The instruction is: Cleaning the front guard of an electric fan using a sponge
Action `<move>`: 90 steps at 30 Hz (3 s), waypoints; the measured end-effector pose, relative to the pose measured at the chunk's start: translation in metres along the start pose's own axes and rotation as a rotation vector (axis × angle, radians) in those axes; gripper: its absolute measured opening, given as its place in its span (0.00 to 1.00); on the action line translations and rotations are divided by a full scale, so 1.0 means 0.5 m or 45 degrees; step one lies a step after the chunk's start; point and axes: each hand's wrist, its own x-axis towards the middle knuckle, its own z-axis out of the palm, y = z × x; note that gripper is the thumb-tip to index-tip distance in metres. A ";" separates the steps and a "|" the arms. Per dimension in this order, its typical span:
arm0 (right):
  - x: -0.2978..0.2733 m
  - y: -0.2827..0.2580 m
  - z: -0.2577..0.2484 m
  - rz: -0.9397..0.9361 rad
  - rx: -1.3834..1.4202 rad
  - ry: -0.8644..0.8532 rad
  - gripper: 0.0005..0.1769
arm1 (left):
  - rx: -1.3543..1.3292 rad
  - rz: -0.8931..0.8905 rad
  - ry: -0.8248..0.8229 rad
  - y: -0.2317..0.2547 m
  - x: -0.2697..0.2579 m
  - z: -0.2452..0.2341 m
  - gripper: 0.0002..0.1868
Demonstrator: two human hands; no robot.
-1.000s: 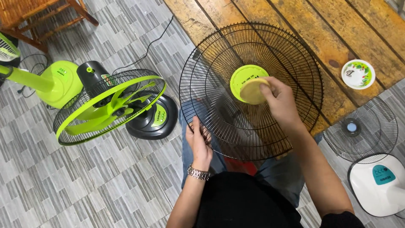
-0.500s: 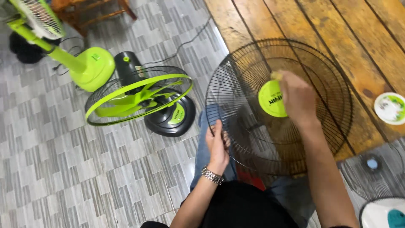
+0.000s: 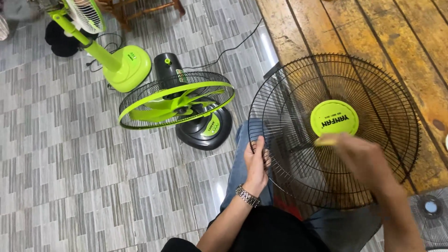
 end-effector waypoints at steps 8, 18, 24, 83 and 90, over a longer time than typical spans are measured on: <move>0.113 0.190 -0.011 0.240 -0.206 0.642 0.16 | -0.009 -0.012 -0.003 -0.014 0.004 -0.007 0.17; 0.194 -0.096 0.065 0.193 -0.462 0.088 0.18 | 0.051 0.019 0.009 -0.010 -0.007 0.000 0.17; 0.032 -0.137 0.074 -0.244 -0.294 0.307 0.24 | 0.020 0.026 0.003 -0.005 -0.008 0.001 0.17; -0.037 -0.136 0.032 -0.020 0.038 0.177 0.16 | -0.067 -0.003 -0.013 -0.005 -0.002 0.014 0.17; 0.096 0.125 -0.002 0.103 -0.637 0.655 0.11 | -0.094 -0.004 -0.037 -0.012 -0.001 0.006 0.19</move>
